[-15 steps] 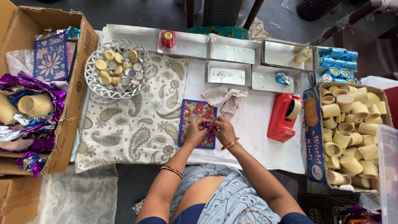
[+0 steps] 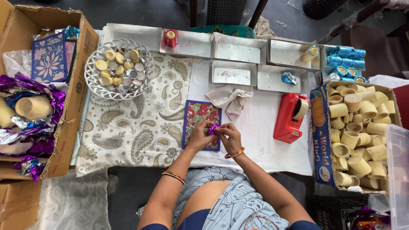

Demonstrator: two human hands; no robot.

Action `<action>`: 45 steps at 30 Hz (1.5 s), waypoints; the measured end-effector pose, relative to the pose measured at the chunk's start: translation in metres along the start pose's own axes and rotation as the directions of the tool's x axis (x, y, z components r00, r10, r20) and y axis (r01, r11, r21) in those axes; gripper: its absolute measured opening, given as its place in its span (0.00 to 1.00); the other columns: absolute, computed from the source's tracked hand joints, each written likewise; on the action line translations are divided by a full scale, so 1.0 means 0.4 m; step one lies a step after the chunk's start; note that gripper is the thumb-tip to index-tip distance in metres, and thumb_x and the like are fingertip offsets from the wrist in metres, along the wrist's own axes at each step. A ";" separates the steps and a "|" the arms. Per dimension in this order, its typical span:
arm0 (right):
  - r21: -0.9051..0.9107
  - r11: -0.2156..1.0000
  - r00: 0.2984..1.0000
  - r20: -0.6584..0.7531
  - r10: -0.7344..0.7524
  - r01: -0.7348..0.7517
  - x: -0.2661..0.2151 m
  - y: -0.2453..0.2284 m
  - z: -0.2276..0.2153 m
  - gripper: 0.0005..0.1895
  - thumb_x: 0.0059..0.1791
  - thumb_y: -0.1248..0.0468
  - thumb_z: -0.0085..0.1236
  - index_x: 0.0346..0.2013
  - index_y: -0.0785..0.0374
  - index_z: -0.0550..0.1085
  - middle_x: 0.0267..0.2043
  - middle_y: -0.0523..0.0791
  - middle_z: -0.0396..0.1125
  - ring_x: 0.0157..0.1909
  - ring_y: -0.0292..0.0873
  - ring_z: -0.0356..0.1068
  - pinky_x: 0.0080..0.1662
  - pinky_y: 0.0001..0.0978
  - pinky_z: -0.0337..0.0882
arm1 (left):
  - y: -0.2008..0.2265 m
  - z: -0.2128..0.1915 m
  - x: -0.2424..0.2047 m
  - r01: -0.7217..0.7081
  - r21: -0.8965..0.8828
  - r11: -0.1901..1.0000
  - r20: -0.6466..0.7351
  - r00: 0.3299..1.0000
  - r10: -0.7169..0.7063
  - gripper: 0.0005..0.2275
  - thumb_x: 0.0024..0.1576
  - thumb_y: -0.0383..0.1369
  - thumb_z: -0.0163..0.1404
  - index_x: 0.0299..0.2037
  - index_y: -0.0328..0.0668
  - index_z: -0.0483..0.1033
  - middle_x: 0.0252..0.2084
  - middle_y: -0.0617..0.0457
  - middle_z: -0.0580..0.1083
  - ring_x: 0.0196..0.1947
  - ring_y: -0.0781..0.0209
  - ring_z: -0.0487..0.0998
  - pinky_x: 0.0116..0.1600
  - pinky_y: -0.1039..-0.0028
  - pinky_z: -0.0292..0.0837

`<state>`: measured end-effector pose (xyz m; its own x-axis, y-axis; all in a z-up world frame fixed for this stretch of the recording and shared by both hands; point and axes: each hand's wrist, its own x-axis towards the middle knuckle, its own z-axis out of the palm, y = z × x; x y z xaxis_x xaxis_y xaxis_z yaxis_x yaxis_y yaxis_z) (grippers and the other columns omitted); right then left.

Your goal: The person wipes a small cylindrical candle with a cloth, then wraps it in purple metallic foil, secures it with tape, and places it in a tray. The person repeats this process for a second candle.

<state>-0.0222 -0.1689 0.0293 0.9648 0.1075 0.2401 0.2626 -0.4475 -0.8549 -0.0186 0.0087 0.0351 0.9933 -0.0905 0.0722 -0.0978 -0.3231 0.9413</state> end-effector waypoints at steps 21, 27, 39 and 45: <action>-0.360 0.838 0.911 0.180 -0.370 0.411 -0.018 -0.030 -0.050 0.15 0.43 0.67 0.68 0.44 0.56 0.81 0.44 0.45 0.69 0.44 0.47 0.72 0.46 0.40 0.72 | -0.009 -0.009 -0.017 -0.201 0.307 0.930 0.058 0.979 0.193 0.23 0.44 0.34 0.66 0.53 0.52 0.81 0.58 0.59 0.75 0.56 0.55 0.76 0.59 0.67 0.74; -0.041 0.983 0.974 0.148 -0.171 0.179 0.005 -0.031 -0.074 0.18 0.43 0.73 0.64 0.47 0.60 0.79 0.48 0.49 0.67 0.45 0.45 0.72 0.46 0.34 0.75 | 0.007 -0.027 -0.018 -0.379 0.404 0.833 0.094 0.923 0.374 0.20 0.47 0.36 0.65 0.51 0.46 0.81 0.57 0.54 0.74 0.55 0.50 0.75 0.60 0.63 0.71; 0.116 0.969 0.967 0.158 0.197 -0.217 0.048 0.081 -0.006 0.10 0.45 0.73 0.64 0.42 0.66 0.81 0.40 0.44 0.73 0.41 0.37 0.76 0.45 0.29 0.78 | -0.034 -0.003 -0.032 -0.547 0.559 0.623 0.105 0.792 0.601 0.05 0.53 0.29 0.58 0.39 0.43 0.80 0.46 0.55 0.75 0.52 0.56 0.77 0.62 0.62 0.70; 0.418 0.812 0.913 0.208 0.351 -0.408 0.026 0.184 0.017 0.07 0.48 0.70 0.61 0.41 0.68 0.79 0.39 0.44 0.75 0.40 0.36 0.76 0.44 0.29 0.81 | -0.029 0.001 -0.036 -0.562 0.619 0.548 0.118 0.757 0.643 0.04 0.53 0.27 0.55 0.36 0.45 0.80 0.41 0.57 0.76 0.51 0.59 0.79 0.62 0.61 0.71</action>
<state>0.0072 -0.1948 -0.0344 0.9761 0.1260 -0.1769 -0.1738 -0.0357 -0.9841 -0.0320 0.0134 0.0230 0.6813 -0.3871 0.6213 -0.6505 -0.7094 0.2713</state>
